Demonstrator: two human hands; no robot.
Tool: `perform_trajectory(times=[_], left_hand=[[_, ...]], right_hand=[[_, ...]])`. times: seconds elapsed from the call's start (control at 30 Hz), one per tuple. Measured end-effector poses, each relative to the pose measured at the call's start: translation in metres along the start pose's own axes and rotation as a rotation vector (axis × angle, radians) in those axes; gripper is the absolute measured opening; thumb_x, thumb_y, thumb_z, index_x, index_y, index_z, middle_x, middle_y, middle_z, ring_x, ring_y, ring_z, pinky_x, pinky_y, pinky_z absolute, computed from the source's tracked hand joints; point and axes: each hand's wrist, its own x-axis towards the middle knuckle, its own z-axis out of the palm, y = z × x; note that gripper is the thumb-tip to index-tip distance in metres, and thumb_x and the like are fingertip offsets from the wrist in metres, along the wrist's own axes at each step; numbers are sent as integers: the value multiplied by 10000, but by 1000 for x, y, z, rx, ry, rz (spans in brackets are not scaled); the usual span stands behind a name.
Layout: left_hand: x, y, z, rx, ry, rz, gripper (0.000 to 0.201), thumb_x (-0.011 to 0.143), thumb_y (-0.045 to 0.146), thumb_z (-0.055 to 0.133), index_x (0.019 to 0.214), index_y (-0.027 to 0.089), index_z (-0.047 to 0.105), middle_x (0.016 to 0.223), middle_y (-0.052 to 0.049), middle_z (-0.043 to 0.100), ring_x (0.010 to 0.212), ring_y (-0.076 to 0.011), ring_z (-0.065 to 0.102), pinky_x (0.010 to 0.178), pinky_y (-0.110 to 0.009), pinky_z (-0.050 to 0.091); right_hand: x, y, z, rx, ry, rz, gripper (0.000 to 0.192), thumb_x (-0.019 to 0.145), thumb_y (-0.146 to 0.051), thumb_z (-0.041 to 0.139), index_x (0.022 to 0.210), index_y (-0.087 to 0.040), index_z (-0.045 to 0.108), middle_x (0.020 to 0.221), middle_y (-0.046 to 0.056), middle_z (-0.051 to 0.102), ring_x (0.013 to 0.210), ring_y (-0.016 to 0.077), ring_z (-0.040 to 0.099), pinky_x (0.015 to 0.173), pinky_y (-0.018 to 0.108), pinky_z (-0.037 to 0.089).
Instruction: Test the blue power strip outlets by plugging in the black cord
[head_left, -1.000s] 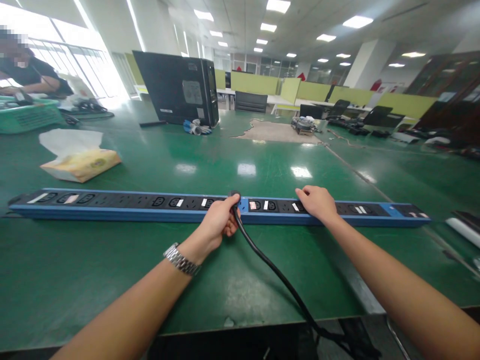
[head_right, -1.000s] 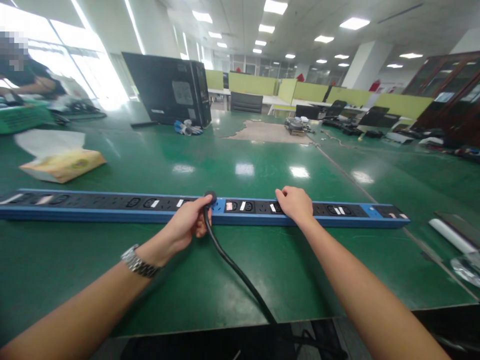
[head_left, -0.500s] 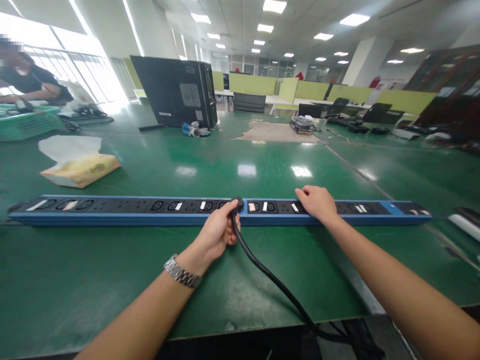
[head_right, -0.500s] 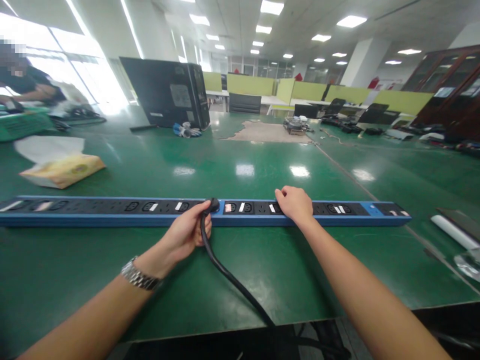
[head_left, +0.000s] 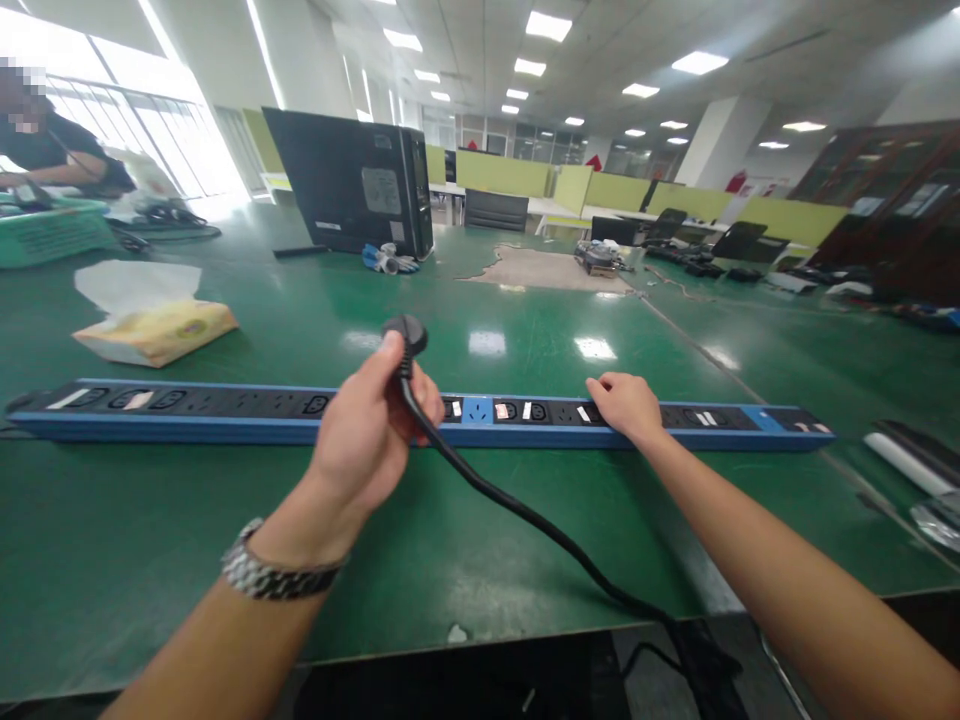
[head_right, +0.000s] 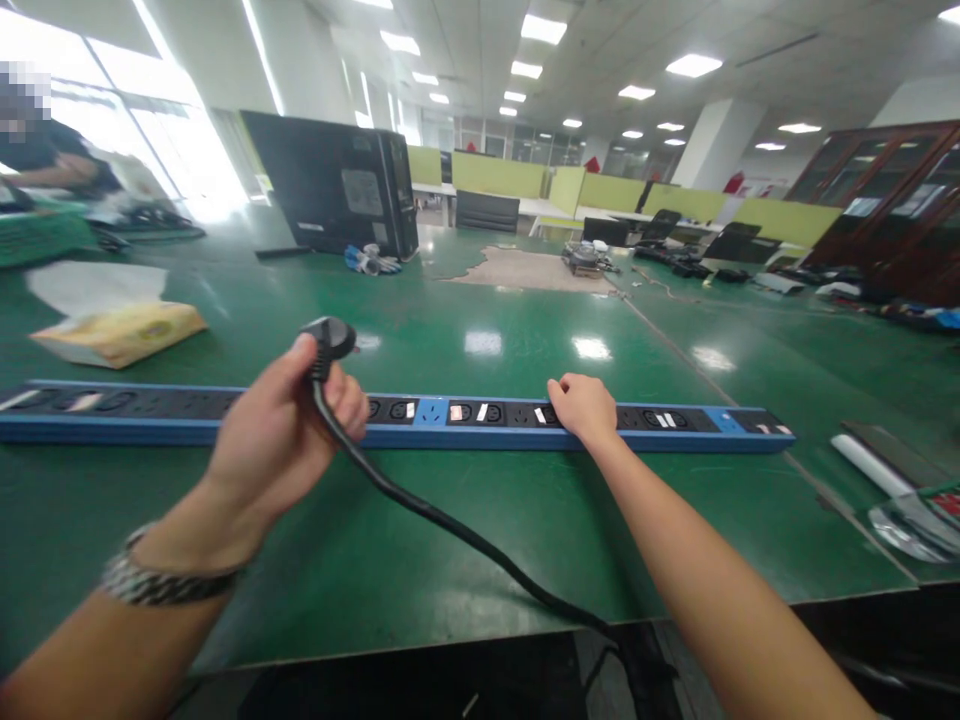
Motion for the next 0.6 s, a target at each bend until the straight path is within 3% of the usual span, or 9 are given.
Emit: perform_trajectory(times=[0.1, 0.2, 0.27, 0.4, 0.6], left_hand=[[7, 14, -44, -107, 141, -261, 538, 939, 409, 384, 452, 192, 318, 347, 43, 280, 310, -62, 275, 329, -185, 235], [13, 4, -77, -41, 180, -458, 544, 916, 406, 440, 440, 190, 287, 325, 61, 222, 277, -48, 197, 304, -171, 148], [14, -7, -82, 29, 165, -499, 541, 899, 417, 473, 439, 187, 306, 323, 63, 230, 270, -48, 199, 302, -169, 133], [14, -19, -73, 153, 173, -499, 535, 881, 425, 484, 434, 193, 304, 319, 58, 245, 275, -54, 217, 308, -173, 150], [10, -21, -74, 302, 212, -385, 509, 848, 442, 522, 445, 190, 341, 341, 52, 297, 302, -53, 246, 337, -176, 173]], right_hand=[[0, 0, 1, -9, -7, 7, 450, 891, -511, 387, 798, -234, 729, 865, 80, 725, 813, 202, 644, 619, 263, 387], [0, 0, 1, -19, -22, -10, 469, 897, -523, 371, 787, -230, 720, 860, 76, 722, 804, 199, 641, 602, 258, 368], [1, 1, 1, -33, -24, -22, 485, 902, -528, 360, 781, -223, 718, 863, 82, 721, 809, 198, 640, 604, 256, 365], [1, 2, 2, -49, -21, -12, 490, 903, -530, 355, 786, -225, 720, 874, 86, 723, 813, 207, 640, 596, 262, 361], [0, 3, 2, -53, -7, -32, 491, 906, -527, 350, 800, -228, 724, 891, 89, 727, 839, 212, 644, 602, 262, 362]])
